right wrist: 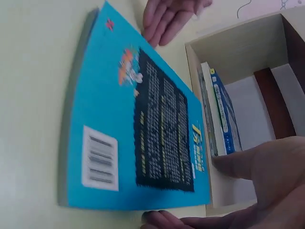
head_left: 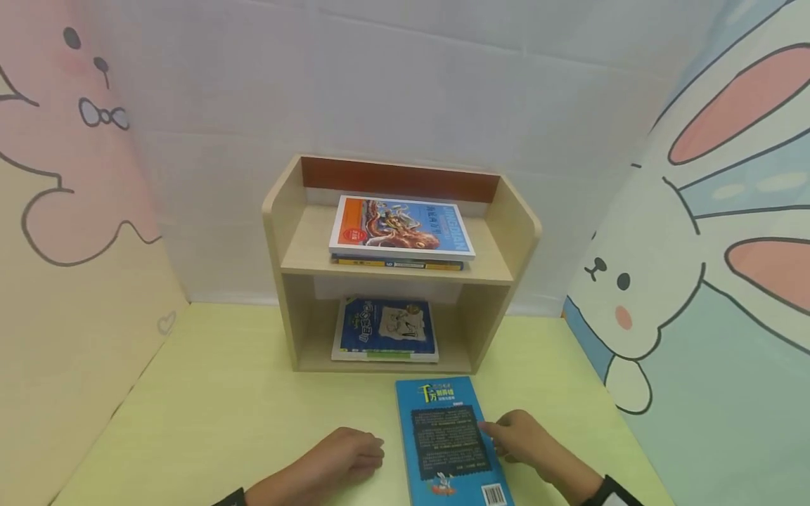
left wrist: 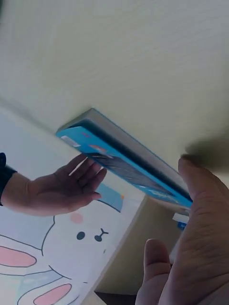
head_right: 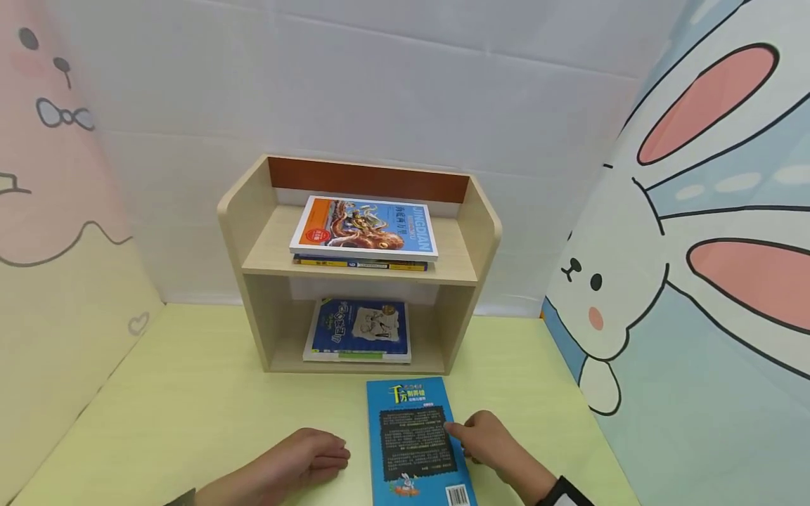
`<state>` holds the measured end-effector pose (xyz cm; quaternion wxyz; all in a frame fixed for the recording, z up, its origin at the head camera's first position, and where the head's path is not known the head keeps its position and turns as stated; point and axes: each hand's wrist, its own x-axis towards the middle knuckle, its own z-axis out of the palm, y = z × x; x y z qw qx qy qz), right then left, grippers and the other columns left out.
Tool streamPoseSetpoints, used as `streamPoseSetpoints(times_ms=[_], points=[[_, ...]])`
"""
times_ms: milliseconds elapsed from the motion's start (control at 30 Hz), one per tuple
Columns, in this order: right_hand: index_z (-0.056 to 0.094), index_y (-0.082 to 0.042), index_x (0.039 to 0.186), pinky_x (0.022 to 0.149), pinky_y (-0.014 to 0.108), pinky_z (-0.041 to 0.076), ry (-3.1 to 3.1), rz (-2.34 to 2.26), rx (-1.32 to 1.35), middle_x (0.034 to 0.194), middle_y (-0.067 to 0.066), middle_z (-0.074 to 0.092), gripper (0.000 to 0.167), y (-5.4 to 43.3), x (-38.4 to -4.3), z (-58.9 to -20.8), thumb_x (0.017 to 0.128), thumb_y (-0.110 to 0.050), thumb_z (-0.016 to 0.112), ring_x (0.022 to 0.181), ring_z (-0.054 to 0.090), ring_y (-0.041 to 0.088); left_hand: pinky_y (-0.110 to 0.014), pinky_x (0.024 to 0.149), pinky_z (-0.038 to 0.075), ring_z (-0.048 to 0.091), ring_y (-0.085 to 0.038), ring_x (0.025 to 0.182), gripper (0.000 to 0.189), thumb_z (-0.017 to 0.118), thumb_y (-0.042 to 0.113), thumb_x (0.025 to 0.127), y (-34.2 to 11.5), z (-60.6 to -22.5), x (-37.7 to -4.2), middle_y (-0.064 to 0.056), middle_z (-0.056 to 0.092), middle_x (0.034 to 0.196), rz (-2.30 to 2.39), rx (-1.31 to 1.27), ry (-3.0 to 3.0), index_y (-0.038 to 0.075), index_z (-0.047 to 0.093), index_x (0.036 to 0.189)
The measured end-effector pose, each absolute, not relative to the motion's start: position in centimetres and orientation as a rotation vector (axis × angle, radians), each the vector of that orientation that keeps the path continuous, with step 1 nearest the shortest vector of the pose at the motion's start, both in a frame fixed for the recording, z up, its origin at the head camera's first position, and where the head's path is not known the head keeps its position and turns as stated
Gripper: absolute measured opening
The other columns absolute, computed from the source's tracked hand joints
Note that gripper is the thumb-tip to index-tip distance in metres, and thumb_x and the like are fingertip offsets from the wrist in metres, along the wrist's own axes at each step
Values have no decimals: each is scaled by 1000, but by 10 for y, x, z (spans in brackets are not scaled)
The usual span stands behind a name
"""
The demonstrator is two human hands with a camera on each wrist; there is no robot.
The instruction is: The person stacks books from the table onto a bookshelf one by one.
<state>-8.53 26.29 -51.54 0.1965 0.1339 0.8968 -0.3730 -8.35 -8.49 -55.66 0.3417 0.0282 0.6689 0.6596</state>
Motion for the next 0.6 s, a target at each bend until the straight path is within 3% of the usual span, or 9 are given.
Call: streamPoseSetpoints(times_ms=[67,200,433,600], points=[[58,28,124,90,52,65,2429,-1127,458,103,22,73,63,261,-81,-521,108,-32,71,99,76,39,-62,116,49,57,-60,138,67,58,22,111,-81,-559,-82,-45,60,138,1736,38,1646,-33,40,145],[55,30,126,94,54,64,2305,-1266,521,107,24,75,62,253,-75,-524,108,-27,70,107,75,44,-62,115,49,59,-59,135,68,60,22,110,-75,-558,-83,-42,64,132,1754,-14,1588,-34,40,144],[60,27,123,97,56,63,2137,-1465,467,109,21,79,44,240,-60,-535,109,-14,65,111,76,43,-59,112,53,67,-51,130,45,58,10,107,-81,-567,-81,-33,72,126,1765,-31,1655,-28,57,132],[60,21,129,102,53,60,2088,-1499,430,116,16,74,36,233,-51,-540,112,-11,61,110,72,33,-46,98,64,78,-33,111,32,66,9,107,-91,-579,-75,-19,80,113,1749,2,1774,-19,69,122]])
